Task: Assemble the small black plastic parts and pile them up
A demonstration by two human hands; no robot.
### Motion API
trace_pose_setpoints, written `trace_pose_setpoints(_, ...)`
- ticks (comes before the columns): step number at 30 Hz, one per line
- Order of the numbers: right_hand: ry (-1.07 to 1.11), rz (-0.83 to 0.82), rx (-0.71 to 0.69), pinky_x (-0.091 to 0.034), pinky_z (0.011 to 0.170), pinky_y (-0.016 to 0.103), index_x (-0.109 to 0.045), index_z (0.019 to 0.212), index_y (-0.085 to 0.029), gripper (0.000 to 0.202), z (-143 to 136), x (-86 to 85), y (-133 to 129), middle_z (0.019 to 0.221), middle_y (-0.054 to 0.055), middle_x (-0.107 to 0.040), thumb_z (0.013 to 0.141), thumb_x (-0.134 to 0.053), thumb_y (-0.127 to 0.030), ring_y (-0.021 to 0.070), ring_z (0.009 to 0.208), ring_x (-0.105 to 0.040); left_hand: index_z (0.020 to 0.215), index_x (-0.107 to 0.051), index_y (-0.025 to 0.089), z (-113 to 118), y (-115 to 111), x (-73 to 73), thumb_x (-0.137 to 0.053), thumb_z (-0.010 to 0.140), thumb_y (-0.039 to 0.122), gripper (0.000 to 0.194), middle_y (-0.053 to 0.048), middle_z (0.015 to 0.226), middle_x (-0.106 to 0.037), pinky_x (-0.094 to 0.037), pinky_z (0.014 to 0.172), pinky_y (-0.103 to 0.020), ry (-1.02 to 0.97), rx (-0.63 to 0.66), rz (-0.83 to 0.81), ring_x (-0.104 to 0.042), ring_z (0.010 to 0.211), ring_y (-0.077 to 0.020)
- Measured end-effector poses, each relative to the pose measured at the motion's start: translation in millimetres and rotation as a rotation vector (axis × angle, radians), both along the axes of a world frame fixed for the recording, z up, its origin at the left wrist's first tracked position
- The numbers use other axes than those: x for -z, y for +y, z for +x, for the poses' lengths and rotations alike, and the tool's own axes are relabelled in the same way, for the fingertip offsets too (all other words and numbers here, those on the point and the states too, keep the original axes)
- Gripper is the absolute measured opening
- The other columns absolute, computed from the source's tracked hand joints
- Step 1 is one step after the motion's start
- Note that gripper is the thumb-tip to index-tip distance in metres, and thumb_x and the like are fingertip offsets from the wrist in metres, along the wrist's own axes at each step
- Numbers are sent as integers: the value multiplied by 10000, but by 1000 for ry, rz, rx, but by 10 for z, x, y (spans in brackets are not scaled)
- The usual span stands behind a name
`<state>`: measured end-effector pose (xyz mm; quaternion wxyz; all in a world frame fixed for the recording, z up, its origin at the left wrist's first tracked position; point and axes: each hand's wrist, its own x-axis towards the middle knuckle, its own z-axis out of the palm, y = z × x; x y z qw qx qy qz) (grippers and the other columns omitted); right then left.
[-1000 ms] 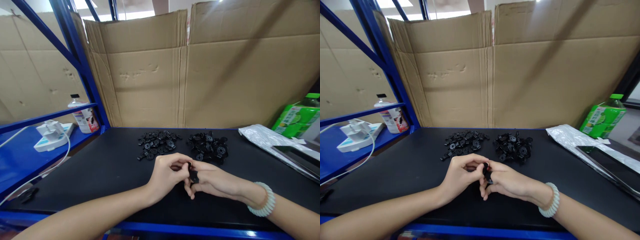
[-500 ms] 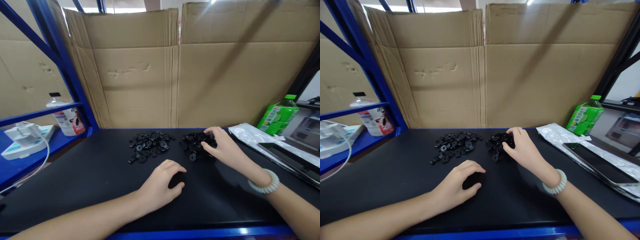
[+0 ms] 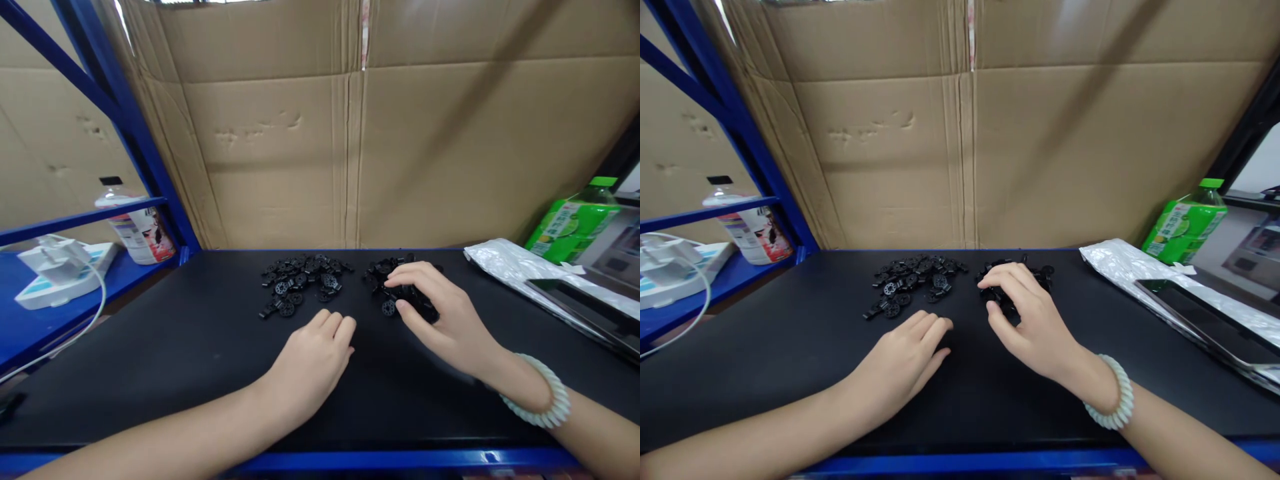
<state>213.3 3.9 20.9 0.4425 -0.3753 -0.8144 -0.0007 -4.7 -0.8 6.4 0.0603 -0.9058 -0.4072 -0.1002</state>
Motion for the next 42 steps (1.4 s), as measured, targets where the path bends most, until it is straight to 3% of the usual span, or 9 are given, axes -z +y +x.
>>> trace_pose_setpoints(3, 23, -95, -96, -427, 894, 344, -589, 973, -197, 188, -49, 12, -48, 1012, 64, -587, 850, -492, -92, 198, 1009, -538, 867, -530, 168, -2, 20, 49, -560, 835, 34, 140, -30, 835, -598, -505, 678, -297, -149, 101, -79, -572, 797, -202)
trace_pose_setpoints(6, 57, -235, -167, -443, 846, 331, -598, 951, -194, 189, -100, 44, -66, 970, 51, -593, 840, -493, -82, 181, 938, -552, 830, -513, 178, -29, 107, 112, -672, 774, 64, 202, -5, 830, -570, -482, 683, -273, -342, 96, -118, -557, 778, -176)
trace_pose_setpoints(11, 171, -571, -186, -475, 709, 302, -603, 911, -190, 140, -162, 144, -32, 902, 35, -594, 856, -486, -136, 160, 815, -559, 1021, -607, 168, -31, 209, 138, -737, 750, 150, 301, -51, 948, -632, -493, 795, -353, -386, 93, -136, -574, 890, -225)
trace_pose_setpoints(15, 309, -760, -243, -488, 656, 287, -581, 953, -182, 122, -173, 178, 11, 884, 28, -567, 859, -506, -199, 144, 758, -548, 1032, -665, 185, -5, 190, 97, -675, 780, 83, 273, -42, 955, -660, -516, 770, -296, -529, 207, -206, -613, 837, -176)
trace_pose_setpoints(17, 426, -899, -325, -503, 705, 301, -557, 993, -184, 162, -176, 162, 14, 916, 27, -565, 834, -533, -188, 142, 783, -566, 1022, -682, 189, 15, 153, 66, -661, 777, 69, 274, -38, 965, -663, -523, 759, -267, -669, 259, -225, -623, 828, -156)
trace_pose_setpoints(22, 668, -1350, -702, -473, 907, 376, -581, 1021, -171, 261, -219, 104, -40, 1032, 49, -583, 770, -543, -109, 178, 989, -577, 935, -714, 158, 66, 68, 27, -657, 748, 58, 220, -58, 930, -672, -551, 659, -244, -889, 300, -318, -631, 757, -146)
trace_pose_setpoints(32, 645, -1354, -793, -501, 831, 261, -623, 899, -171, 322, -264, 91, -93, 958, 8, -611, 668, -470, -8, 118, 873, -604, 878, -712, 144, 102, -10, -15, -666, 675, 1, 253, -50, 866, -664, -522, 587, -227, -892, 401, -278, -574, 608, -103)
trace_pose_setpoints(36, 678, -1394, -799, -544, 741, 281, -581, 802, -180, 290, -300, 104, -118, 903, -12, -604, 613, -445, -8, 100, 712, -598, 846, -690, 151, 127, -45, -8, -644, 671, 5, 233, -41, 856, -651, -517, 583, -213, -839, 403, -278, -566, 628, -106)
trace_pose_setpoints(42, 703, -1467, -741, -558, 734, 319, -571, 789, -179, 240, -346, 175, -125, 809, -22, -607, 621, -471, -39, 132, 708, -639, 778, -645, 145, 182, -41, 67, -626, 613, 32, 201, -28, 788, -591, -479, 502, -191, -787, 347, -253, -528, 610, -110)
